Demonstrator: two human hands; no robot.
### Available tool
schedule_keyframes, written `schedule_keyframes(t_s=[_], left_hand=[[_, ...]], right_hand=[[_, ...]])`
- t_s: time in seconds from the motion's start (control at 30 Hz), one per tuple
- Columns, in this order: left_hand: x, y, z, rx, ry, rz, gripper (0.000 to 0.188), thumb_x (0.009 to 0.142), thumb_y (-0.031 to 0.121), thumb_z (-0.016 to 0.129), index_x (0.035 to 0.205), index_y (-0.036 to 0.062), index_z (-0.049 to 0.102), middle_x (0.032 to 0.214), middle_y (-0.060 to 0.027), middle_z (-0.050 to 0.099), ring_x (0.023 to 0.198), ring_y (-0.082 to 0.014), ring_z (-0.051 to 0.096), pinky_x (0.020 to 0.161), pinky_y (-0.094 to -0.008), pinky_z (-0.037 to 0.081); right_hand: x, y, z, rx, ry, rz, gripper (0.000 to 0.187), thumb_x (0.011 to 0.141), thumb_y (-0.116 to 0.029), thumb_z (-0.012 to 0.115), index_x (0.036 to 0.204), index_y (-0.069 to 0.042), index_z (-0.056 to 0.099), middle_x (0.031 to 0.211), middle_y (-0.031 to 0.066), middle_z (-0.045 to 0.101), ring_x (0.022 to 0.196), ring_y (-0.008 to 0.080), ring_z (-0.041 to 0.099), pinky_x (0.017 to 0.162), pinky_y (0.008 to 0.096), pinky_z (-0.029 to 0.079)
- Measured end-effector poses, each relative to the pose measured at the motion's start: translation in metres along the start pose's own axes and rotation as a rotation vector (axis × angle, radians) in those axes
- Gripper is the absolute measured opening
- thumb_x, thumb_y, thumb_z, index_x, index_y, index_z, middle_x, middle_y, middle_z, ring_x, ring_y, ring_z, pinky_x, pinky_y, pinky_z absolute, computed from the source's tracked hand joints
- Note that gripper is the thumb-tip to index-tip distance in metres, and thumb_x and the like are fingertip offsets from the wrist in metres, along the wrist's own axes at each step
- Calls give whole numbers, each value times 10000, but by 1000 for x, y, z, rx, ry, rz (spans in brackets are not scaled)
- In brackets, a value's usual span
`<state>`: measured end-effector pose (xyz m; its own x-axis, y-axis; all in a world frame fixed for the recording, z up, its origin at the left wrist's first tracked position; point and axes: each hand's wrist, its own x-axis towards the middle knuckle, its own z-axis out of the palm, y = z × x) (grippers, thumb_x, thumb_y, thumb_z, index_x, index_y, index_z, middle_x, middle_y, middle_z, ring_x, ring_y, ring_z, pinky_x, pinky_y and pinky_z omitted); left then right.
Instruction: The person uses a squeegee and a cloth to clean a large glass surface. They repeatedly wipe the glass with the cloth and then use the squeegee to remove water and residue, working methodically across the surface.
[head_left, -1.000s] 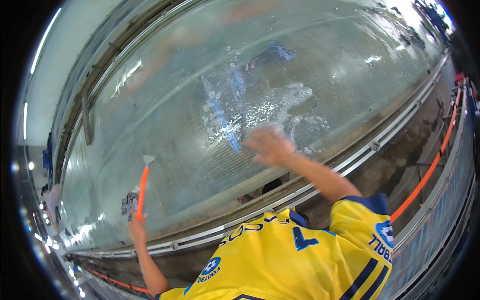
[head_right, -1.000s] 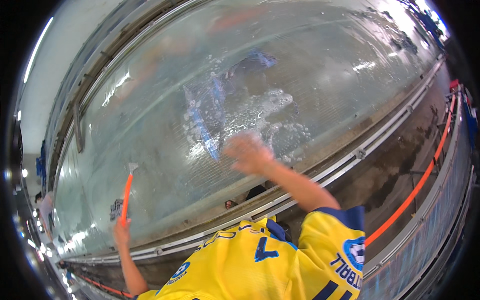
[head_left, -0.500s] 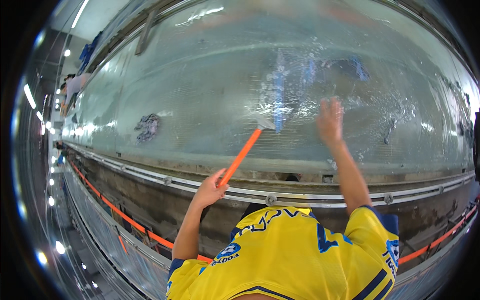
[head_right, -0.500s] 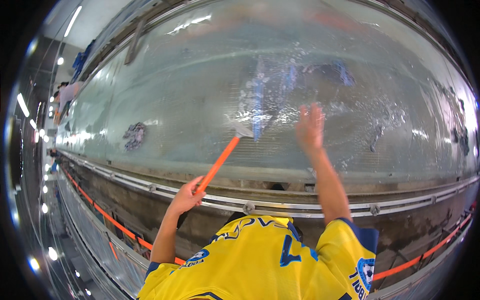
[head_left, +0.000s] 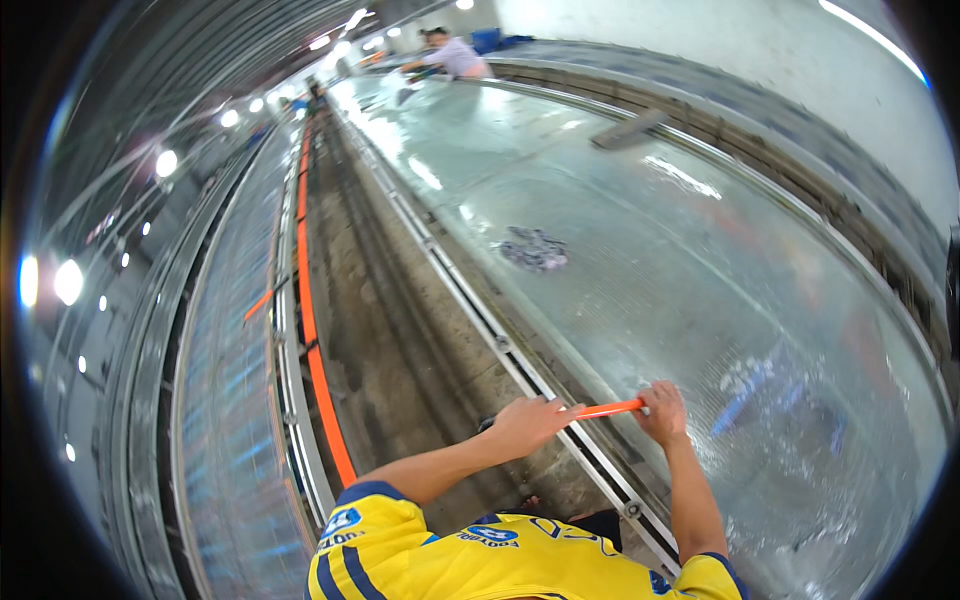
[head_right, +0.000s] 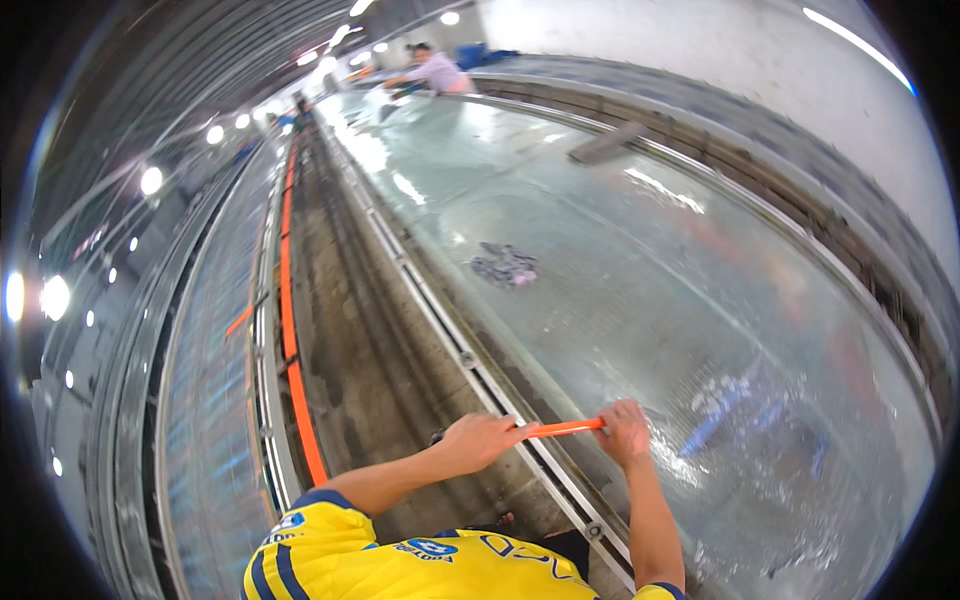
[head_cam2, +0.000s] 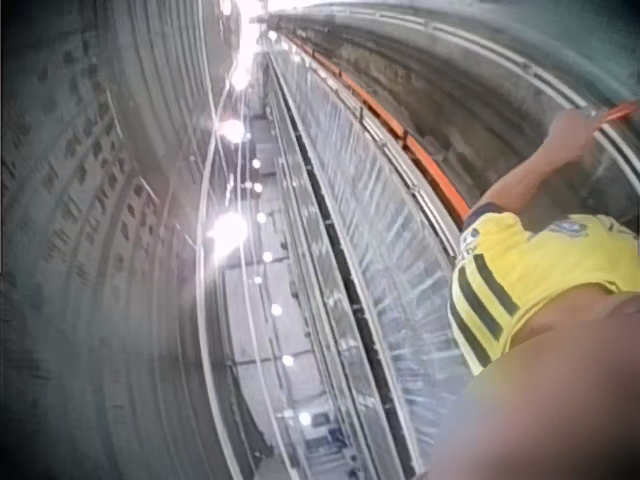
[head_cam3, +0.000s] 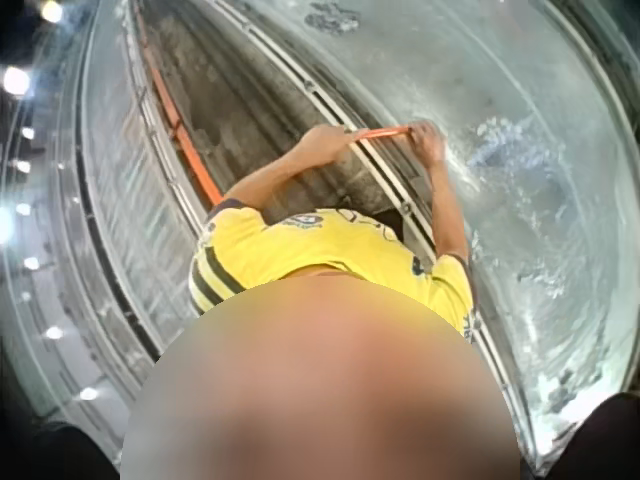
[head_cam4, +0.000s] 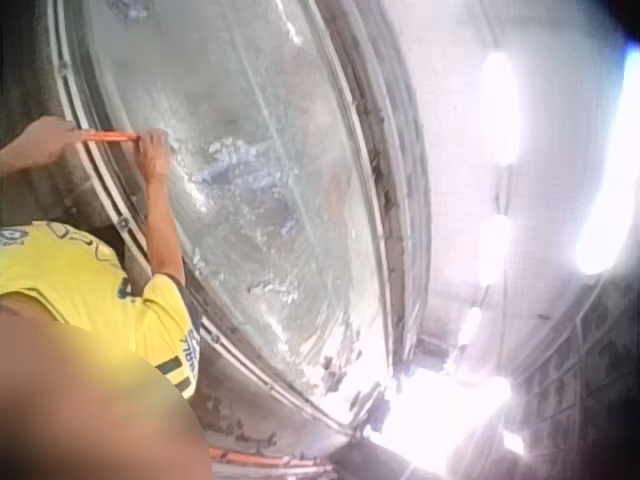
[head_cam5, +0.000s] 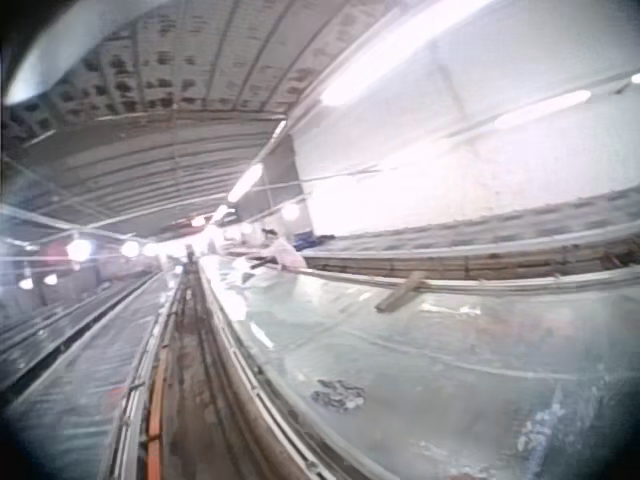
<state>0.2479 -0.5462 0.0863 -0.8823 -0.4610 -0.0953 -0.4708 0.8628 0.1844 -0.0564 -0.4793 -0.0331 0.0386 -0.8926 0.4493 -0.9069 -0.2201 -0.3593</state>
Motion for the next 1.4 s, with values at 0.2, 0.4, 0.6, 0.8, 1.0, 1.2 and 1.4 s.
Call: schedule_keyframes(t_s=[0.2,0.4,0.6,0.8,1.0,1.2,1.4], left_hand=[[-60,-11,-62,-18,-228,-154,553,916,285,582,1453,236,461,1003,-127,649,922,-338,672,725,-477,556],[-51,-24,-63,-366,-140,-17,372,850,252,638,1208,155,659,951,-147,693,920,-367,658,757,-460,529],[-25,7,-86,-701,-103,-207,337,775,84,640,1105,22,678,893,-191,679,776,-352,656,707,-363,509],[24,22,-112,-715,-106,-334,247,802,55,691,1035,-22,720,789,-157,693,650,-245,646,631,-294,488],[127,37,-143,-563,-150,-251,218,803,48,728,1008,-27,741,787,-158,719,634,-222,677,590,-291,488],[211,22,-146,-507,-94,-268,202,769,-36,717,969,-53,744,878,-195,749,776,-267,747,728,-294,557],[341,35,-103,-495,-180,-118,278,867,39,671,1135,-18,718,812,-145,726,625,-89,559,602,-265,464]], right_hand=[[-2,-13,28,-158,-206,209,368,891,-428,675,711,-108,639,735,119,665,732,363,647,687,492,493],[-72,15,62,-156,-217,219,351,888,-490,647,751,-167,666,759,95,669,768,344,652,695,481,497],[-48,6,48,42,117,190,540,860,-482,704,516,-124,492,501,72,500,489,312,547,469,444,423],[-48,28,30,108,339,224,517,794,-322,780,492,-124,410,463,61,414,420,286,467,403,415,346],[-25,83,27,78,496,302,508,783,-215,781,486,-132,378,457,46,388,395,260,425,394,385,324],[11,159,36,11,517,321,478,808,-203,754,478,-148,412,451,29,442,387,236,456,390,362,355],[64,350,21,-62,582,320,294,742,-259,740,544,-178,538,547,29,559,493,269,556,446,409,423]])
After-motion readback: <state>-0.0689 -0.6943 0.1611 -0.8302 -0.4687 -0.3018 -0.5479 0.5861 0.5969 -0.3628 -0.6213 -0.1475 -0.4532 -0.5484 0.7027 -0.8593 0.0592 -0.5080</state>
